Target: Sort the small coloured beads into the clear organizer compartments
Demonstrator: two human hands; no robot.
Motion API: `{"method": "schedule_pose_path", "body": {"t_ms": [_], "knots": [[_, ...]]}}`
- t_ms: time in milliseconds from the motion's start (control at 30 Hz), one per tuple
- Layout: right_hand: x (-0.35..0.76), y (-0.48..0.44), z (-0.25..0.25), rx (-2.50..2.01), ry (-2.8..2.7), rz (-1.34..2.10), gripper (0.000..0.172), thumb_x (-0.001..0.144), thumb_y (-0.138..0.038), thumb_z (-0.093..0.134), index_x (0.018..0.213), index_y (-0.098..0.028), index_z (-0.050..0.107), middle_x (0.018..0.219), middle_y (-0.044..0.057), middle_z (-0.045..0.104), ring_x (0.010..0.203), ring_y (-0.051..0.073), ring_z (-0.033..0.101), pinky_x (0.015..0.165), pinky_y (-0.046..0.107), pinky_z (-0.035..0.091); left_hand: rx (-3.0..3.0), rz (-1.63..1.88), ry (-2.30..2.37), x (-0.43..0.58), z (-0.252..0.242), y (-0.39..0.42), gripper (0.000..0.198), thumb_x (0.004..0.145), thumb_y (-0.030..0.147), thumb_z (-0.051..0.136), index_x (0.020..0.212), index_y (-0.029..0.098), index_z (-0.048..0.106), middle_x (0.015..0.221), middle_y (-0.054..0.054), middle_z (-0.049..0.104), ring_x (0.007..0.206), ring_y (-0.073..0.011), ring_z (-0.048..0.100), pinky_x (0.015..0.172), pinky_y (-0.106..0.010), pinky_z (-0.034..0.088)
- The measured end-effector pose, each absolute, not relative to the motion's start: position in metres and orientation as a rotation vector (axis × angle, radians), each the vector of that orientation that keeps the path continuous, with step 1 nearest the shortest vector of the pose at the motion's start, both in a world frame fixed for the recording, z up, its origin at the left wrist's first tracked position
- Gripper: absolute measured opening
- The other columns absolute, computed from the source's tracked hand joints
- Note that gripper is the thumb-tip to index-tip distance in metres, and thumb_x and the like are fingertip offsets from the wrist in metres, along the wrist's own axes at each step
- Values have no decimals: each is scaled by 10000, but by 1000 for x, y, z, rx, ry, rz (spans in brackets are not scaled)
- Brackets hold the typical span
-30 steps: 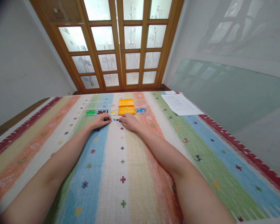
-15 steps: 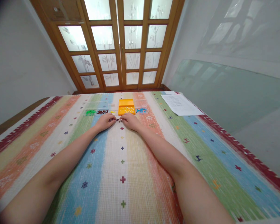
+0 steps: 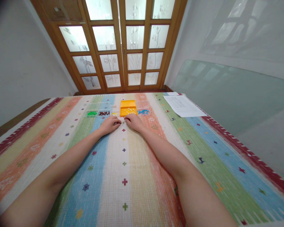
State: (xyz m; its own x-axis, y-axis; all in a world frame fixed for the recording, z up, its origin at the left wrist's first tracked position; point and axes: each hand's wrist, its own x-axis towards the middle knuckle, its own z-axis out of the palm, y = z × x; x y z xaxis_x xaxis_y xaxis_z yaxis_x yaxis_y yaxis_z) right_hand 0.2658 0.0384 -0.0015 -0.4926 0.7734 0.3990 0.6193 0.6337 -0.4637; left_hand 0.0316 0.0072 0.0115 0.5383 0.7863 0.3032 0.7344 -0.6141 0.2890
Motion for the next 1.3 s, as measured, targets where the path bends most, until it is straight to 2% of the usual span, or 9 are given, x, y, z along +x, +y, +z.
{"method": "schedule_pose_path", "body": {"t_ms": [267, 467, 600, 833, 1067, 1300], "knots": [[267, 38, -2, -1083, -2282, 346, 227, 991, -141, 583, 1086, -193, 782, 1141, 77, 766, 1067, 215, 679, 968, 335, 495, 2617, 702, 1310, 30, 10, 10, 198, 950, 255, 586, 1002, 225, 775, 1029, -81, 726, 1040, -260, 639, 975, -406, 486], [267, 37, 0, -1069, -2287, 334, 213, 993, -128, 584, 1069, -187, 774, 1122, 73, 763, 1047, 212, 673, 945, 319, 484, 2291, 997, 1649, 5, 11, 24, 211, 966, 282, 557, 1068, 201, 723, 1014, -73, 759, 877, -216, 669, 853, -347, 502], [266, 31, 4, -1039, -2363, 255, 195, 1014, -154, 584, 1079, -185, 766, 1105, 91, 734, 1055, 215, 641, 936, 313, 461, 2025, 1162, 1840, -19, 10, 35, 237, 959, 310, 545, 1094, 204, 708, 955, -60, 763, 851, -206, 689, 814, -315, 509], [254, 14, 11, -931, -2549, 108, 275, 1066, -280, 567, 1291, -211, 709, 1160, 124, 665, 1076, 243, 585, 951, 344, 426, 1727, 1243, 1987, -36, 8, 43, 257, 931, 300, 541, 1118, 222, 700, 986, -38, 789, 843, -190, 724, 769, -274, 527], [238, 11, 13, -961, -2669, 32, 467, 1033, -409, 638, 1472, -253, 595, 1124, 116, 649, 995, 258, 583, 873, 343, 439, 1781, 1278, 1977, -34, 3, 45, 349, 938, 289, 550, 1246, 224, 699, 1000, -43, 800, 865, -207, 729, 833, -298, 513], [236, 9, 14, -903, -2678, 43, 310, 1053, -401, 602, 1308, -256, 703, 1087, 103, 659, 968, 252, 588, 857, 339, 427, 1960, 1201, 1885, -25, 0, 43, 300, 963, 309, 537, 1146, 203, 750, 1008, -64, 791, 892, -216, 698, 847, -308, 500]]}}
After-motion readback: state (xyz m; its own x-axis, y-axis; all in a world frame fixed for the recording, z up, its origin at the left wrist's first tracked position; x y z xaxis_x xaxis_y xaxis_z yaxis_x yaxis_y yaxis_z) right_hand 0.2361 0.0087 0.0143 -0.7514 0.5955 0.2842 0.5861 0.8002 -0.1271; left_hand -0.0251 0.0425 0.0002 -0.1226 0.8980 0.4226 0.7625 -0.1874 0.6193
